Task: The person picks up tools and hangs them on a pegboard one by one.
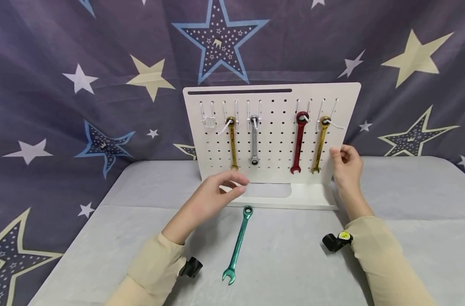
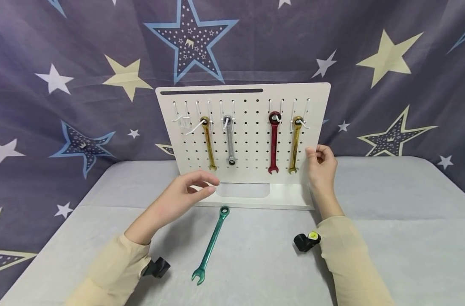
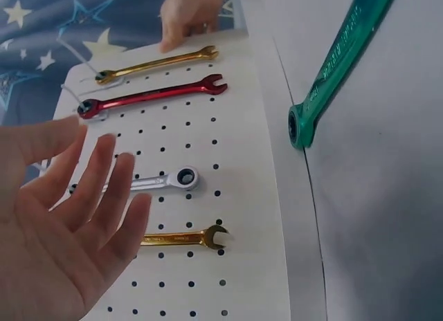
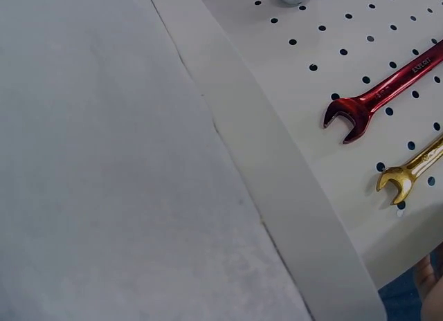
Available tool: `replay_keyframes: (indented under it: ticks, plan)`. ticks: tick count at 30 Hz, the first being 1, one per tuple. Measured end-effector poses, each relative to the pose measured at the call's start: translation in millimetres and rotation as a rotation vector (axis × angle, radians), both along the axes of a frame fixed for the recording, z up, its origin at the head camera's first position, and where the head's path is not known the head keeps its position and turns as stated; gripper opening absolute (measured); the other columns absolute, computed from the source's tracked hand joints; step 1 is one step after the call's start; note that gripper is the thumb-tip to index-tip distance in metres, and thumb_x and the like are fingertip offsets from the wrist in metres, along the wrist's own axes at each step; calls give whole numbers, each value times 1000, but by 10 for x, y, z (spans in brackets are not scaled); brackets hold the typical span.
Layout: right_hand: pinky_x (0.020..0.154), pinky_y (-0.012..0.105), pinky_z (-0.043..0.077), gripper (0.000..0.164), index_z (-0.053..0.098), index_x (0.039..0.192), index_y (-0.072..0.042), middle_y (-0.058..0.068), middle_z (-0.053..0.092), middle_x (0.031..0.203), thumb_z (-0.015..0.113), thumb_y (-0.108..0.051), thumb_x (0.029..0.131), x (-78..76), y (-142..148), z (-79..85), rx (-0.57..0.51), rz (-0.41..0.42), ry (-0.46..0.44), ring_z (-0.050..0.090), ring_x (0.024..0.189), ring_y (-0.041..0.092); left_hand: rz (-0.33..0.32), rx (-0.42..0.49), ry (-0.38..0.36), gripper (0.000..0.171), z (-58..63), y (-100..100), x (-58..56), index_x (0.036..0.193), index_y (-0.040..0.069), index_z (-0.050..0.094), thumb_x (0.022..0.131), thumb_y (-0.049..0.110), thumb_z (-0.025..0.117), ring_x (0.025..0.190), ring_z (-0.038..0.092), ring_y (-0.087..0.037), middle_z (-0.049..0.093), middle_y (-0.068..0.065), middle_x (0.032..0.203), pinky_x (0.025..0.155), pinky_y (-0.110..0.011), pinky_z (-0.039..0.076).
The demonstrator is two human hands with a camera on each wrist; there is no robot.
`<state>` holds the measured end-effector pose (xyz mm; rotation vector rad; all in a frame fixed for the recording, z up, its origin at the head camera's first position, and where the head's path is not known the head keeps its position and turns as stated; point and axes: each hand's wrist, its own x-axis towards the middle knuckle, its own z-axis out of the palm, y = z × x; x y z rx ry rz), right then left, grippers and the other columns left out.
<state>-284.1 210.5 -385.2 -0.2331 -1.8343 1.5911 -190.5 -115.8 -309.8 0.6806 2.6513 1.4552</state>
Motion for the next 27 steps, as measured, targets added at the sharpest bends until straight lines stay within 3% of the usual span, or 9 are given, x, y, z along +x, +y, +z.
replay_keyframes:
  ticks: [5, 12, 20, 24, 27]
  plan:
    - [67, 14, 38, 19, 57, 92, -3, -14, 48, 72, 69, -18, 93, 9, -6, -4, 1, 3, 20, 45, 71, 2, -26, -93, -74, 20, -40, -30, 39, 116, 12, 68, 98, 17, 65, 104, 61, -20, 67, 0, 116, 84, -35, 50]
    - [67, 14, 38, 16, 58, 92, -6, -14, 48, 71, 69, -17, 93, -7, 5, -8, 1, -3, 11, 45, 71, 1, -153, -175, -149, 26, -158, -44, 53, 120, 7, 65, 98, 20, 64, 107, 59, -22, 65, -5, 117, 89, -36, 47]
    - [66, 12, 37, 13, 58, 92, -3, -16, 48, 70, 67, -11, 94, 1, -4, -5, 4, 10, 10, 44, 70, 0, -178, -319, -238, 30, -296, -25, 64, 122, 7, 63, 95, 20, 67, 96, 60, -16, 63, -1, 109, 79, -31, 48]
    - [66, 12, 37, 12, 57, 92, -3, -16, 48, 70, 67, -9, 95, 0, 6, -12, 5, 7, 12, 44, 69, 0, -250, -337, -288, 32, -346, -39, 55, 121, 3, 61, 94, 19, 68, 99, 60, -15, 63, -4, 108, 83, -30, 47]
    - [66, 13, 37, 12, 57, 92, -5, -16, 48, 71, 67, -11, 95, 6, 12, -5, 8, 5, 13, 45, 70, 1, -250, -328, -316, 34, -366, -53, 40, 120, 1, 60, 93, 19, 70, 95, 58, -16, 62, -4, 105, 82, -30, 47]
